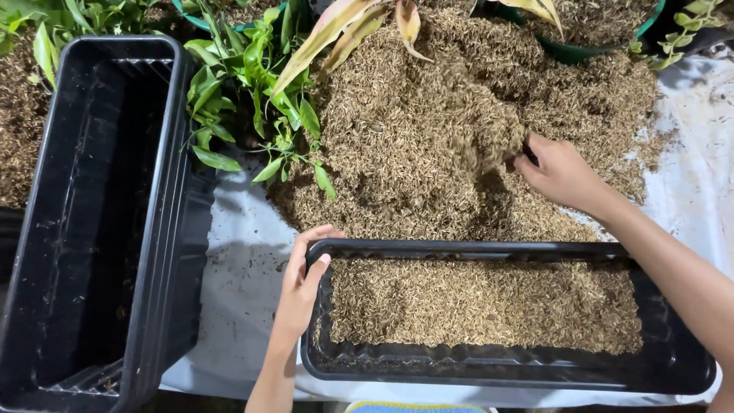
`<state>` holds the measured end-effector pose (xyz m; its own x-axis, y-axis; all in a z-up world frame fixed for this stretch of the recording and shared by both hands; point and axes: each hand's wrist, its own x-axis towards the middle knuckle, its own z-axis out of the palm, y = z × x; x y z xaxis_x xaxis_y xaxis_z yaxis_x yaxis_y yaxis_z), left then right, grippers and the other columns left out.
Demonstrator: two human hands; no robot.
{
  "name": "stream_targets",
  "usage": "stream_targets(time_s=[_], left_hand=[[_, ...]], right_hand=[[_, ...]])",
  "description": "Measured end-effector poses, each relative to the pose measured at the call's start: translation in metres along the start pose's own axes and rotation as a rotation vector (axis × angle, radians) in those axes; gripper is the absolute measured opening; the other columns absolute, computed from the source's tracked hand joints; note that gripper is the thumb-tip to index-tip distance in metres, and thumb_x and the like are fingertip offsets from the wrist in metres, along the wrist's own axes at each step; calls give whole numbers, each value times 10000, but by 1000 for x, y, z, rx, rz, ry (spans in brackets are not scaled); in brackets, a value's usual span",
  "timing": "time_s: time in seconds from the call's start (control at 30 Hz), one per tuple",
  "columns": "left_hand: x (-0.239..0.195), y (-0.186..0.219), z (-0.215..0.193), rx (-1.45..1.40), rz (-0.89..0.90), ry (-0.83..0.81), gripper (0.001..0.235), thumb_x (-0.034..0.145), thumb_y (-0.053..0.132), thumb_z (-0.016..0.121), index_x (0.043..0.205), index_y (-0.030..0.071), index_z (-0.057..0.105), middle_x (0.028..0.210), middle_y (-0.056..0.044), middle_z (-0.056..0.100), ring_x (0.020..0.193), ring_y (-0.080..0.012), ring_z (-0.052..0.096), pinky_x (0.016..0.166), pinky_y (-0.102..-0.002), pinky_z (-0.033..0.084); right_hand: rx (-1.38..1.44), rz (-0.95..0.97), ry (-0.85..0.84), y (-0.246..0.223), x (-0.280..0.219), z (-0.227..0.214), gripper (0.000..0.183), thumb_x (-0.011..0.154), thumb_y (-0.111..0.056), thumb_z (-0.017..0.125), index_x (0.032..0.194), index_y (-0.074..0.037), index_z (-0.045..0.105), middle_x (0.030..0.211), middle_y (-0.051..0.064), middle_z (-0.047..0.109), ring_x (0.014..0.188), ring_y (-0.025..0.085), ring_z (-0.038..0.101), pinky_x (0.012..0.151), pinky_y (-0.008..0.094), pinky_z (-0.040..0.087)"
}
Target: The person scoops soil from a large pile and transfers it into a black rectangular planter. They use a small trowel to spread and level the soil evenly across the planter's base. The process is repeated until the planter is filled to a consistent level.
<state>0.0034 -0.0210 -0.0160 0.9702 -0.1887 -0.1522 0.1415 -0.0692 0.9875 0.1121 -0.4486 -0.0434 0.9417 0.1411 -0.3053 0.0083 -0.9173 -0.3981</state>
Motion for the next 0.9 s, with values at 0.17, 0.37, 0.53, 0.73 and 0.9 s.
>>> stream_targets(time_s=[0.17,0.37,0.53,0.73,0.9], left_hand=[[-1,0,0,25,-39,7,388,964,311,486,1323,165,504,1290,-65,657,1243,-192,586,1132,-420,354],[-2,1,0,23,-35,8,380,970,288,480,1329,165,495,1292,-71,658,1232,-193,592,1123,-401,366],[-3,1,0,39,-32,5,376,976,274,470,1337,171,489,1298,-60,652,1242,-186,577,1125,-405,352],[-3,2,0,30,-28,7,375,977,298,468,1329,171,490,1300,-66,648,1248,-197,581,1125,-407,368],[-4,1,0,30,-18,1,382,979,308,464,1331,160,485,1299,-72,653,1245,-201,586,1121,-407,367]], right_hand=[[-48,3,27,-2,-6,-7,301,1082,-214,510,847,-30,549,643,32,553,471,98,406,385,214,314],[-14,18,25,-18,-16,-21,308,1096,-223,481,865,-34,556,671,47,572,487,115,445,392,219,340],[-58,44,13,-23,-23,-24,335,1107,-257,470,862,-38,537,706,60,572,501,118,444,406,221,359],[-65,-50,34,-28,-31,-22,326,1093,-233,492,831,-44,533,620,38,572,445,97,428,360,202,332],[-46,-10,-8,-36,-39,-23,255,1076,-187,510,882,-31,562,630,58,622,426,102,450,336,215,326]])
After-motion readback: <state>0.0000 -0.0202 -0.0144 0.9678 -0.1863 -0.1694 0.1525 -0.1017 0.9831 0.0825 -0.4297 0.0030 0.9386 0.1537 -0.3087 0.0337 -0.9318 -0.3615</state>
